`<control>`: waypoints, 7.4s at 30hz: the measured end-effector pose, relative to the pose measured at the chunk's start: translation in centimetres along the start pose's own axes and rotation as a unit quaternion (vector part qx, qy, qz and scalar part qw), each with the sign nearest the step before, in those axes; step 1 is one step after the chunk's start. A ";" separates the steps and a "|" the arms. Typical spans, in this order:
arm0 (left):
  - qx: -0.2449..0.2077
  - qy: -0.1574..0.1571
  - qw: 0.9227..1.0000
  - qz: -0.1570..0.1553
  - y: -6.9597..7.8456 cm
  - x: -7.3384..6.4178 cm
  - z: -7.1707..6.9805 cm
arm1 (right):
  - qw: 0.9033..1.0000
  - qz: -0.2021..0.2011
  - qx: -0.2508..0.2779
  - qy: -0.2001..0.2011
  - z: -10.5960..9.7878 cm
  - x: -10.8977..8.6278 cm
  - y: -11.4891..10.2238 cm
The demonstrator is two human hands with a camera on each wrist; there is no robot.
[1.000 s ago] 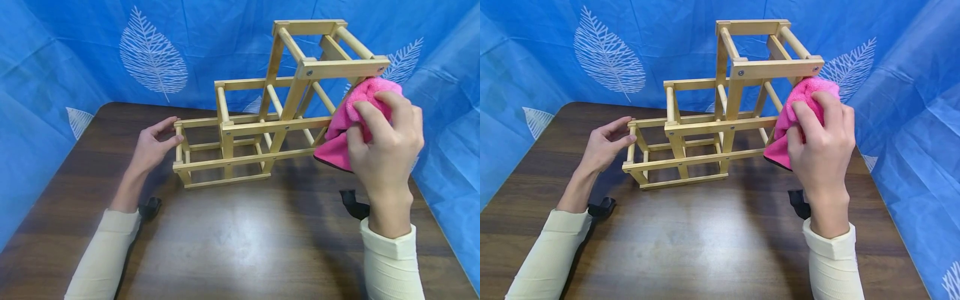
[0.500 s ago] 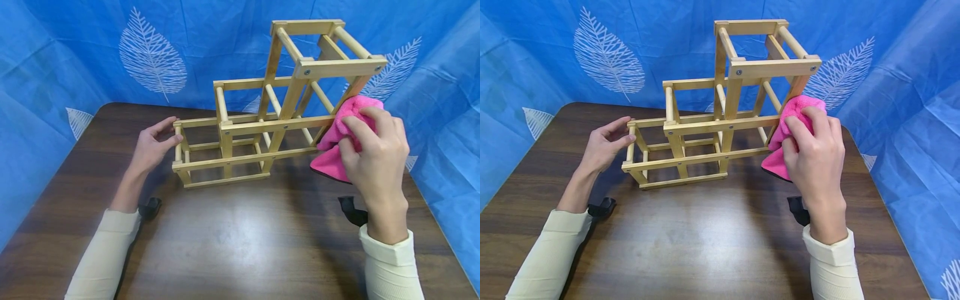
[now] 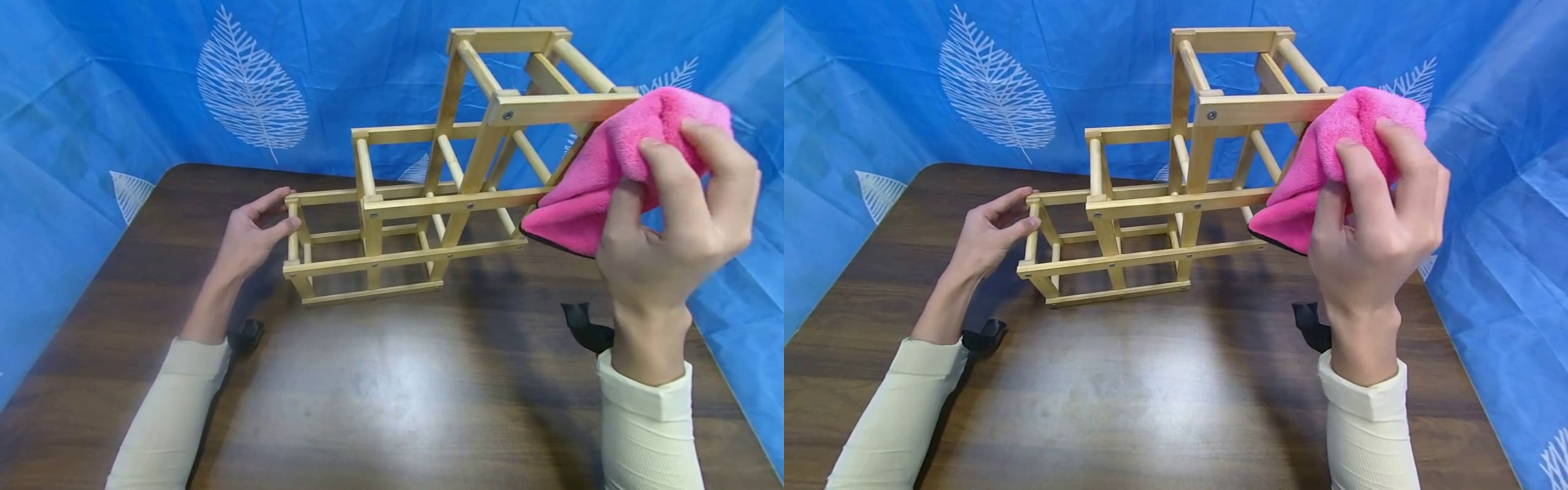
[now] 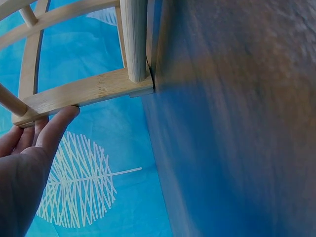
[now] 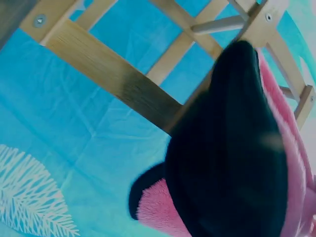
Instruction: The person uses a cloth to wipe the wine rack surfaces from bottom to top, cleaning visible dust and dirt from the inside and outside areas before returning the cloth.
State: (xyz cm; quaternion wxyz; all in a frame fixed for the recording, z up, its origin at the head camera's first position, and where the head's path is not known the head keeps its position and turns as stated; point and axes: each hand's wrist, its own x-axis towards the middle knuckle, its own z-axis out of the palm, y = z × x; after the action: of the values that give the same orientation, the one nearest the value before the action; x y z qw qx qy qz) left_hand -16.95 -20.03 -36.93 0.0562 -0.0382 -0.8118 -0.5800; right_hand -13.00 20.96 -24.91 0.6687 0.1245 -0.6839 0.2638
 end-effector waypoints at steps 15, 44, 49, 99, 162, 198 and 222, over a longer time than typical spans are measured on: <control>0.005 -0.002 1.000 0.011 0.1 0.2 0.4 | 0.995 0.013 -0.056 -0.087 -1.1 -3.1 -0.9; 0.003 0.006 1.000 -0.008 0.0 0.0 0.0 | 0.989 0.049 0.000 -0.137 -0.6 -6.9 -2.5; 0.004 0.008 1.000 -0.011 0.0 -0.1 -0.2 | 0.988 0.022 0.035 -0.146 0.2 -7.8 -4.2; -0.008 -0.004 1.000 -0.013 0.1 -0.1 -0.1 | 0.967 -0.055 -0.006 -0.248 0.1 -7.8 -7.8; -0.001 0.004 1.000 -0.015 0.0 0.0 -0.3 | 0.850 0.202 -0.102 -0.476 -2.2 -6.9 0.1; -0.036 -0.003 0.999 -0.019 -0.5 0.4 -0.3 | 0.890 0.056 0.067 -0.447 -0.1 -10.0 -7.4; -0.020 -0.016 0.999 -0.022 0.0 1.0 0.3 | 0.886 0.000 0.208 -0.415 2.3 -12.6 -11.9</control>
State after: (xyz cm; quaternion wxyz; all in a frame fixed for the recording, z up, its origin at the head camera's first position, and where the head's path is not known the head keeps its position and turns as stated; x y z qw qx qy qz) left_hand -17.91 -19.76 -36.86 0.0292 -0.0304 -0.8013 -0.5968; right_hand -7.79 7.62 -34.89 0.2825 0.3587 -0.8283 0.3247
